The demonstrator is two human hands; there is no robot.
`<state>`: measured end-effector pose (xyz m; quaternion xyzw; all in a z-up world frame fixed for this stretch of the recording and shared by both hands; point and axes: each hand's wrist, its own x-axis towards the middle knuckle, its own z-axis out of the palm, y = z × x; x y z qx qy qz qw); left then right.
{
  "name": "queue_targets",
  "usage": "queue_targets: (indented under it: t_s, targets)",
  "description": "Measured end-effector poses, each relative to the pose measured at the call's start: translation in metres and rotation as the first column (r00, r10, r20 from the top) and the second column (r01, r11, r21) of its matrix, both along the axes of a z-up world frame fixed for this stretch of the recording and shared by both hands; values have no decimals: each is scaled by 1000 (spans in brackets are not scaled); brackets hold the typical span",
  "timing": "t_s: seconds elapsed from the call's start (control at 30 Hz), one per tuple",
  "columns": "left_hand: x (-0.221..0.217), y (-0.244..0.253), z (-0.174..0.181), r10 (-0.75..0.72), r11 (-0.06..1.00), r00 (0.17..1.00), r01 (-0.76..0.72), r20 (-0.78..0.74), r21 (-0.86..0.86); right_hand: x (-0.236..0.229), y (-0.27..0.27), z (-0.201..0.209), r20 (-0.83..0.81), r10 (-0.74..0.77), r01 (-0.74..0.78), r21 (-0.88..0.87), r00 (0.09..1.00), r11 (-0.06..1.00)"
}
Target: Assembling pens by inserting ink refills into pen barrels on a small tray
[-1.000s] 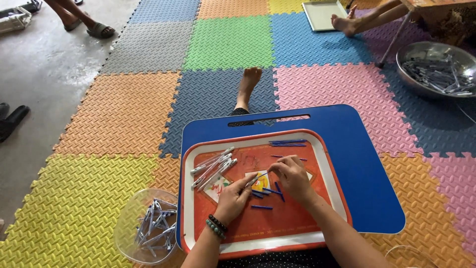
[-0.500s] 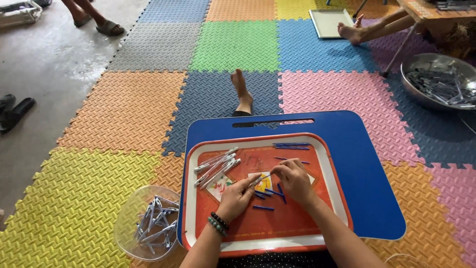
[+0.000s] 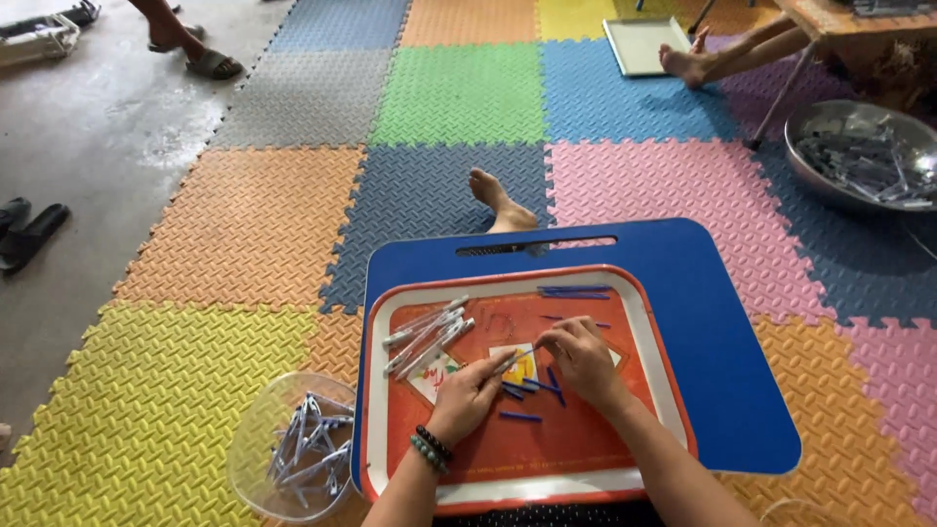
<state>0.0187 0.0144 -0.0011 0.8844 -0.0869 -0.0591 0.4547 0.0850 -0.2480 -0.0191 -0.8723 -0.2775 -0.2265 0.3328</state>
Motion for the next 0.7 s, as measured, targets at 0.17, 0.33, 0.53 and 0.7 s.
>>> queue_targets:
  t_s: [0.17, 0.33, 0.53, 0.7]
  targets:
    - [-8, 0, 0, -60, 998, 997, 58, 55, 40, -8, 2, 0, -34, 17, -18, -34, 999, 999]
    - [-7, 1, -2, -58, 996, 995, 52, 82, 71, -9, 20, 4, -17, 92, -92, -19, 996, 996]
    - [0, 3, -8, -19, 1000, 999, 19, 28, 15, -44, 53, 36, -382, 379, -292, 267, 843, 918]
    - [4, 0, -4, 44, 965, 998, -53, -39, -255, -38, 39, 38, -140, 284, -251, 214, 949, 944]
